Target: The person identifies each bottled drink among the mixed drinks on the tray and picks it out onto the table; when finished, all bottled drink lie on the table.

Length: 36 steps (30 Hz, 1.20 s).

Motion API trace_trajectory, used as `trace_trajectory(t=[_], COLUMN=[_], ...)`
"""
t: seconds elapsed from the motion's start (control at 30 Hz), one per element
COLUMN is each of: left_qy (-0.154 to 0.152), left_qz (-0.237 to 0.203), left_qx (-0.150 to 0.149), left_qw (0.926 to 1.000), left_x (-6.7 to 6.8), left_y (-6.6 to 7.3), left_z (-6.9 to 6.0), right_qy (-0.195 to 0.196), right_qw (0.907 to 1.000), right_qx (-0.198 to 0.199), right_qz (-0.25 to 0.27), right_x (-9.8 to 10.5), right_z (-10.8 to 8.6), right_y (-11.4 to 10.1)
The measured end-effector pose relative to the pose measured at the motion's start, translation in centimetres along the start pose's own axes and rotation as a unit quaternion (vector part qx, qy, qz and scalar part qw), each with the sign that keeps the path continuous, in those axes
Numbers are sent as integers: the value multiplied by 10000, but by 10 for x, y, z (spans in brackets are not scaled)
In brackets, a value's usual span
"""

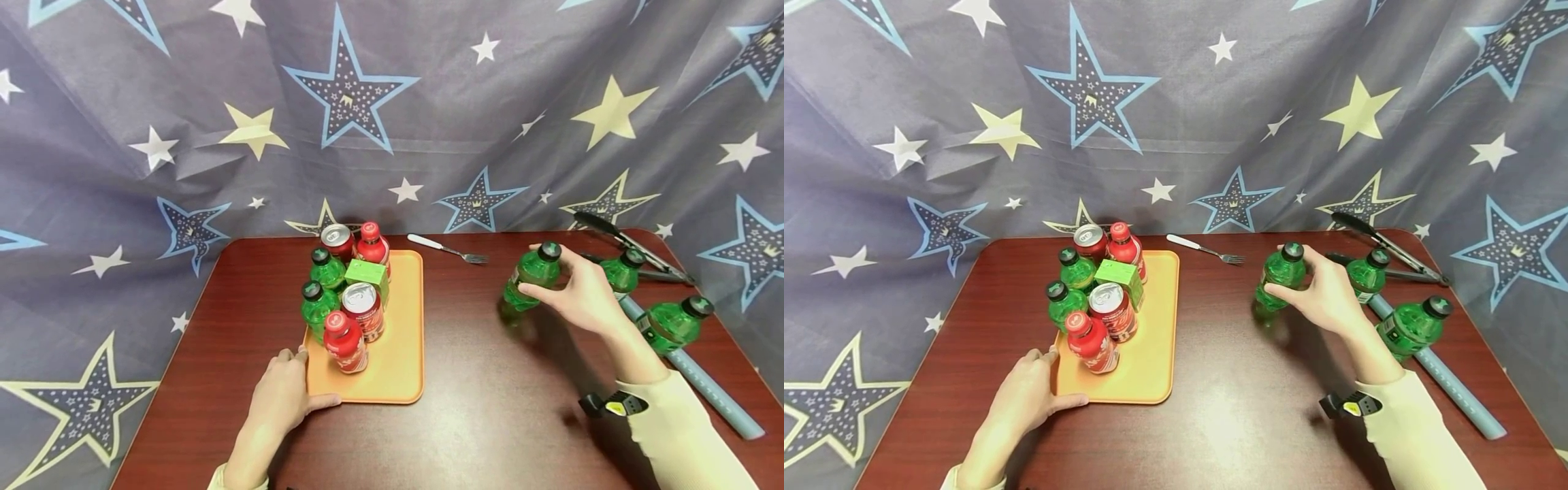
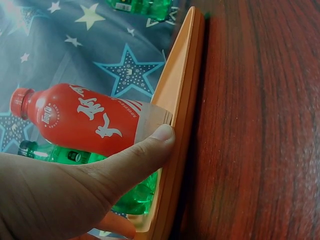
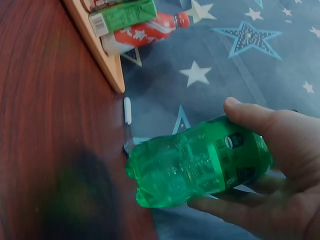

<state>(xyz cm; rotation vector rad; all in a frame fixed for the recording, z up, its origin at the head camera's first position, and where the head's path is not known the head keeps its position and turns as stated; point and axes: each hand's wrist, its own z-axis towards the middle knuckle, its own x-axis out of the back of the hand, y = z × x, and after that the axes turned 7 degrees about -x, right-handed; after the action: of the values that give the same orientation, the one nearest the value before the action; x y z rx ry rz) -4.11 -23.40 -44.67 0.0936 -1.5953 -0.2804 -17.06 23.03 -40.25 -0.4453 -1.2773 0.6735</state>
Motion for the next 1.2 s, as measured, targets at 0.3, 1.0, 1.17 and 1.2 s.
trace_trajectory(t=[0.3, 1.0, 1.17, 1.2], left_qy=[-20, 3, 38, 52], left_qz=[-2, 0, 2, 1], left_qx=[2, 21, 25, 21], left_qw=[10000, 10000, 10000, 10000], left_x=[0, -1, -1, -1], left_y=[0, -1, -1, 0], left_z=[0, 0, -1, -1], right_qy=[286, 480, 492, 494], right_qw=[9989, 9944, 9945, 9944], right_qx=[-235, -786, -808, -813], right_qz=[-302, -519, -454, -456], right_x=[2, -5, -7, -7], right_z=[-2, 3, 4, 4], right_y=[18, 33, 34, 34])
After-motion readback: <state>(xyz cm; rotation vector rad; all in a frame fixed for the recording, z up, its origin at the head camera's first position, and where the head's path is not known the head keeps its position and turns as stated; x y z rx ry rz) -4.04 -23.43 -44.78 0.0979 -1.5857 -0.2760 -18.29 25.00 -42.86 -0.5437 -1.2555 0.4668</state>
